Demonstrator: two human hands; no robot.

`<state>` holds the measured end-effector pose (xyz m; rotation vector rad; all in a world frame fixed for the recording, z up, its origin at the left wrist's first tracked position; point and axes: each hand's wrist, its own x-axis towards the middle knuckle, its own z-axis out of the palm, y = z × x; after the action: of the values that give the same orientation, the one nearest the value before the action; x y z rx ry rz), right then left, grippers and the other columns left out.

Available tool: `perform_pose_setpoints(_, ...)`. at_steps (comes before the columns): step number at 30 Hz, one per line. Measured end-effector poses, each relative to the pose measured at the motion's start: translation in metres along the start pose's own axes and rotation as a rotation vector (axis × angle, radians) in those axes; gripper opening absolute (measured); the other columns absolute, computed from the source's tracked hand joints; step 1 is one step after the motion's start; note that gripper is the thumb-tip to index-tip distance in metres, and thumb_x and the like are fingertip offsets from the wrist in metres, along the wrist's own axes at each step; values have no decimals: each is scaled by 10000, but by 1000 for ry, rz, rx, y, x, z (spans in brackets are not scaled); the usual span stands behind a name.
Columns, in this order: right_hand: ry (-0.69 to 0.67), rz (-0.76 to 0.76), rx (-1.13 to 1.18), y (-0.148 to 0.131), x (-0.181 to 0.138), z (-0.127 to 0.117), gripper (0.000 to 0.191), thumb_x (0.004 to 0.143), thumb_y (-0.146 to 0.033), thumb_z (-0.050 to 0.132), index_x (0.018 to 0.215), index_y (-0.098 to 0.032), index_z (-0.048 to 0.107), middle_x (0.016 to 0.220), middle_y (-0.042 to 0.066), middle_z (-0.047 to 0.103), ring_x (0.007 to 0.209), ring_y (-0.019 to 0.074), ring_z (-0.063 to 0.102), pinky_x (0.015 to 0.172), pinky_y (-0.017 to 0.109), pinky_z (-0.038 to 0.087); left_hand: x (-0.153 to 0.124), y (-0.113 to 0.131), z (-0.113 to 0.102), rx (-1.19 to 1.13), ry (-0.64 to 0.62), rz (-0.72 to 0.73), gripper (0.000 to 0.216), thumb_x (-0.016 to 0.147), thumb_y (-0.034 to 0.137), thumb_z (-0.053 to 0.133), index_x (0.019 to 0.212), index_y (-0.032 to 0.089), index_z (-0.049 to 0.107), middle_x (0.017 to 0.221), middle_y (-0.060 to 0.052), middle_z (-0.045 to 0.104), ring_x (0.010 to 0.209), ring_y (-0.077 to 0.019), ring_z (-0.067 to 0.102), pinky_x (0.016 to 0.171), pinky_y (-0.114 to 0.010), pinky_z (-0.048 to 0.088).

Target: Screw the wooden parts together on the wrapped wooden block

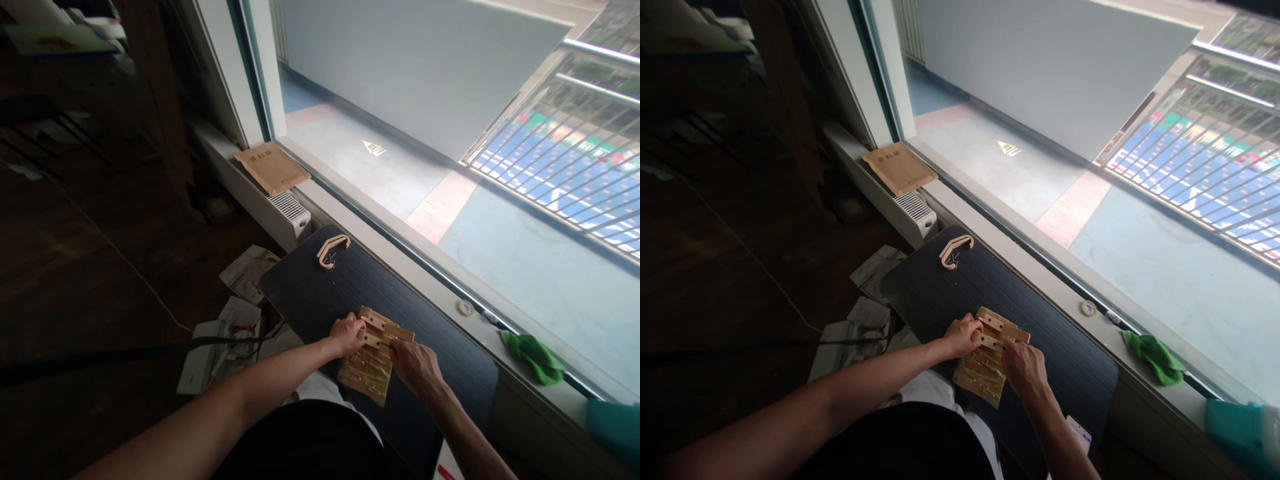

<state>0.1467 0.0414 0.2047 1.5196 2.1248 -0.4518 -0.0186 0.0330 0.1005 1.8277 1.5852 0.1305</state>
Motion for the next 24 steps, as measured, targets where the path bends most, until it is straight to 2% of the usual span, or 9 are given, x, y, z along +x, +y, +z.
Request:
perform_pose_setpoints(10, -1, -36, -55, -6, 2, 4, 254, 876, -250, 380, 847, -202, 627, 772, 51, 699, 739, 184, 663, 591, 257, 411, 0, 3, -3, -3, -23, -5, 211, 712, 280, 568, 917, 241, 546, 1010, -33, 533, 935, -194, 565, 837, -316, 440)
perform_pose_setpoints(18, -22, -130, -143, -14, 8, 0, 283, 843, -88, 365, 827, -149, 641, 798, 87, 705, 765, 206, 668, 571, 255, 414, 1, 3, -3, 16, -52, -10, 203, 733, 278, 560, 931, 243, 532, 1018, -31, 522, 943, -189, 567, 842, -304, 434)
perform_pose_setpoints(24, -16, -4, -23, -8, 9, 4, 293, 875, -247, 367, 806, -196, 647, 810, 54, 706, 779, 182, 660, 635, 264, 429, -1, 4, -1, 15, -20, -6, 192, 773, 291, 529, 956, 233, 526, 1014, -46, 522, 948, -198, 569, 833, -315, 431)
